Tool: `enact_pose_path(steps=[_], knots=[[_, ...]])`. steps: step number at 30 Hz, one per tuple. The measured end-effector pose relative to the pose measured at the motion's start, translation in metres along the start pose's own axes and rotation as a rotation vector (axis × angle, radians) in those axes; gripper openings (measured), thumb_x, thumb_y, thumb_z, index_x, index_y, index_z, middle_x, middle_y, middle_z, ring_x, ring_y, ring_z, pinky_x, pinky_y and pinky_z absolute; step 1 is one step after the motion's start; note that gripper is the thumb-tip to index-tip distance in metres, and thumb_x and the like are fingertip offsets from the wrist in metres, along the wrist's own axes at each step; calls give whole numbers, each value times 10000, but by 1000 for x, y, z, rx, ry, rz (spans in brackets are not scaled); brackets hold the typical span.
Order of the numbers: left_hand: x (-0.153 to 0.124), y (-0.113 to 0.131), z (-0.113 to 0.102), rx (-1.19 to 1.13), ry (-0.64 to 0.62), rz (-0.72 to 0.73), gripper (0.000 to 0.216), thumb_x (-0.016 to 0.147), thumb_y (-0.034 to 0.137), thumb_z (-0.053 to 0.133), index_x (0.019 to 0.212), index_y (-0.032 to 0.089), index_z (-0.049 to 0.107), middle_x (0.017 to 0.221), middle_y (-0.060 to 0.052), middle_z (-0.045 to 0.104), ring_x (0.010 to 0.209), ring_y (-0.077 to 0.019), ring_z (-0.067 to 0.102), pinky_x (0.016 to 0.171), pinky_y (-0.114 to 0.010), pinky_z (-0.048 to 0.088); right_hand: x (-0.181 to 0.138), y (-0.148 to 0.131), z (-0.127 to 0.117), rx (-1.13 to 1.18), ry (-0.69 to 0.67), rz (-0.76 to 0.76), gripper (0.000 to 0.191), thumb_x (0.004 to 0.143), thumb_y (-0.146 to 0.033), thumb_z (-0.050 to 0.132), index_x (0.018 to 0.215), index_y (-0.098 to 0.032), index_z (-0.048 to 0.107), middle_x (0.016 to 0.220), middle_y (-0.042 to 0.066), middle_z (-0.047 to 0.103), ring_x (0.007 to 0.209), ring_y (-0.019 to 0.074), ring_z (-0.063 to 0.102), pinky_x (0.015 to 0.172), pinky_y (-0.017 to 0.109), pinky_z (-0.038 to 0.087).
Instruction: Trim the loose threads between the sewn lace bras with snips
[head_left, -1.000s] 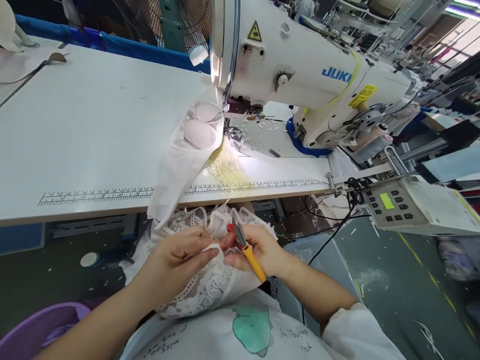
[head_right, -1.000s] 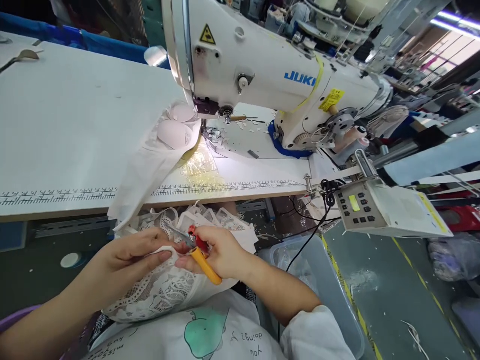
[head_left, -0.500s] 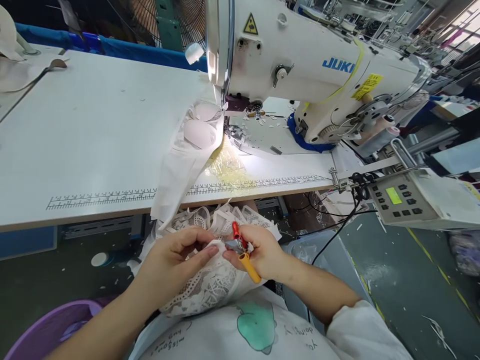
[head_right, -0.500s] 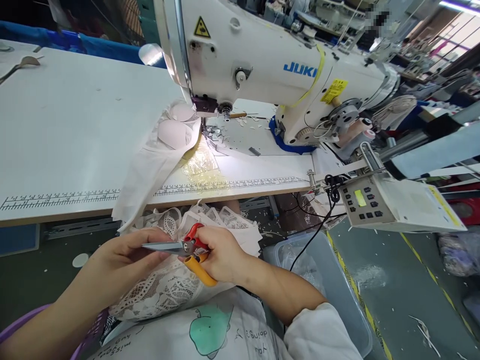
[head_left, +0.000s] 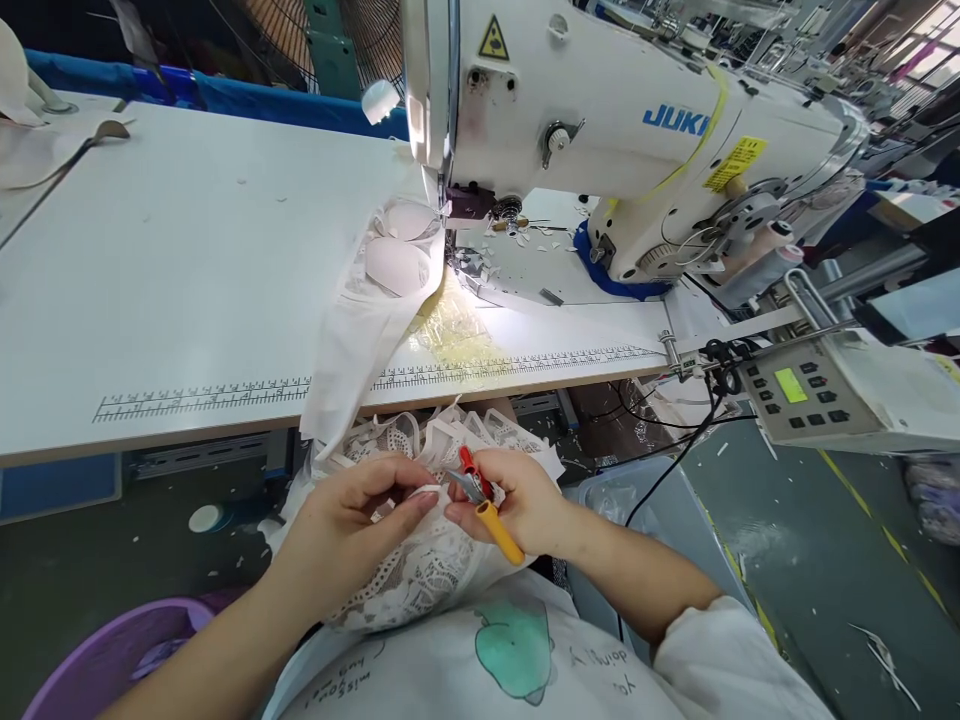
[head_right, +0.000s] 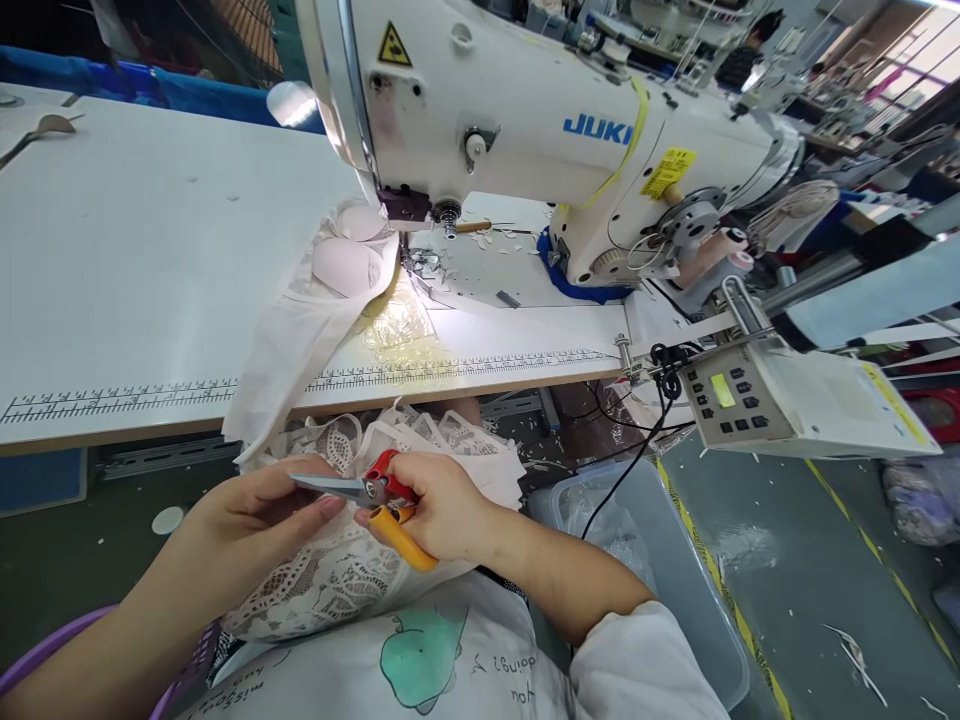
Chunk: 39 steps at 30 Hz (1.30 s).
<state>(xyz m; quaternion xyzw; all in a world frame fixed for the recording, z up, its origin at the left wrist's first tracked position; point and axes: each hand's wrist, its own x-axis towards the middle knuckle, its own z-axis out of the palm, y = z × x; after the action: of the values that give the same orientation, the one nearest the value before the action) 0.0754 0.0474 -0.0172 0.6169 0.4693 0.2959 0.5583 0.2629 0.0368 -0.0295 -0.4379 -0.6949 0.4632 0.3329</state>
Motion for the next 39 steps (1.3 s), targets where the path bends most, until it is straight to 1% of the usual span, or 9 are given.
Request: enact_pose_path(steps=[5, 8, 16, 21, 24, 29, 34, 36, 39], knots=[[-1, 8, 2, -36, 38, 44, 67, 758, 215, 605, 721, 228, 659, 801, -22, 614, 740, -163, 567, 620, -249, 461, 1, 1, 2, 69, -3, 46, 350, 708, -489, 630, 688, -171, 486, 645, -13, 499, 561, 102, 441, 512, 213, 388], [-2, 9, 1, -65, 89, 44, 88, 747, 181, 612, 682, 236, 635, 751, 6, 607, 737, -152, 567, 702, -252, 466, -1, 6, 5, 100, -34, 99, 364, 672, -483, 671, 753, -174, 495, 716, -1, 535, 608, 117, 473, 551, 232, 415], [-6, 0, -10, -26, 272, 143, 85, 698, 182, 643, 659, 255, 628, 687, 32, 585, 648, -118, 530, 563, -187, 428, -18, 29, 7, -46, -80, 152, 230, 702, -259, 639, 694, -190, 420, 656, -31, 464, 564, 98, 423, 495, 194, 356], [-16, 3, -6, -88, 470, -37, 63, 655, 191, 674, 642, 226, 623, 730, 35, 592, 649, -92, 505, 526, -145, 391, -31, 35, -6, -145, -166, 72, 156, 708, -196, 614, 719, -184, 458, 727, 10, 550, 635, 129, 503, 547, 213, 416], [-18, -2, -5, -71, 556, -162, 98, 616, 229, 710, 649, 208, 620, 746, 29, 609, 545, -74, 474, 430, -142, 368, -35, 40, -13, -195, -209, -5, 139, 671, -115, 598, 746, -175, 498, 752, 25, 594, 662, 139, 542, 569, 215, 432], [-15, -13, -6, -105, 594, -188, 154, 579, 220, 740, 696, 200, 643, 729, 19, 616, 518, -81, 490, 377, -131, 385, -38, 47, -18, -232, -162, -176, 198, 664, -90, 594, 846, -161, 565, 752, 30, 647, 668, 146, 579, 586, 220, 452], [-14, -8, -5, -134, 545, -104, 125, 600, 179, 727, 672, 199, 627, 770, 27, 612, 619, -81, 520, 430, -98, 396, -32, 47, -11, -162, -90, -307, 147, 769, -187, 597, 913, -165, 575, 961, 93, 684, 868, 174, 640, 732, 246, 492], [-16, -4, -4, -113, 529, -29, 108, 620, 156, 710, 659, 201, 620, 772, 29, 609, 679, -85, 533, 468, -92, 397, -28, 45, -7, -180, -117, -301, 102, 789, -221, 586, 878, -177, 563, 967, 95, 678, 884, 179, 639, 741, 258, 494], [-21, 1, -4, -76, 477, 61, 99, 679, 131, 663, 652, 210, 610, 768, 33, 595, 705, -90, 533, 533, -127, 417, -25, 42, -3, -278, -161, -252, 77, 753, -203, 575, 807, -186, 523, 829, 74, 654, 787, 188, 620, 676, 276, 495]])
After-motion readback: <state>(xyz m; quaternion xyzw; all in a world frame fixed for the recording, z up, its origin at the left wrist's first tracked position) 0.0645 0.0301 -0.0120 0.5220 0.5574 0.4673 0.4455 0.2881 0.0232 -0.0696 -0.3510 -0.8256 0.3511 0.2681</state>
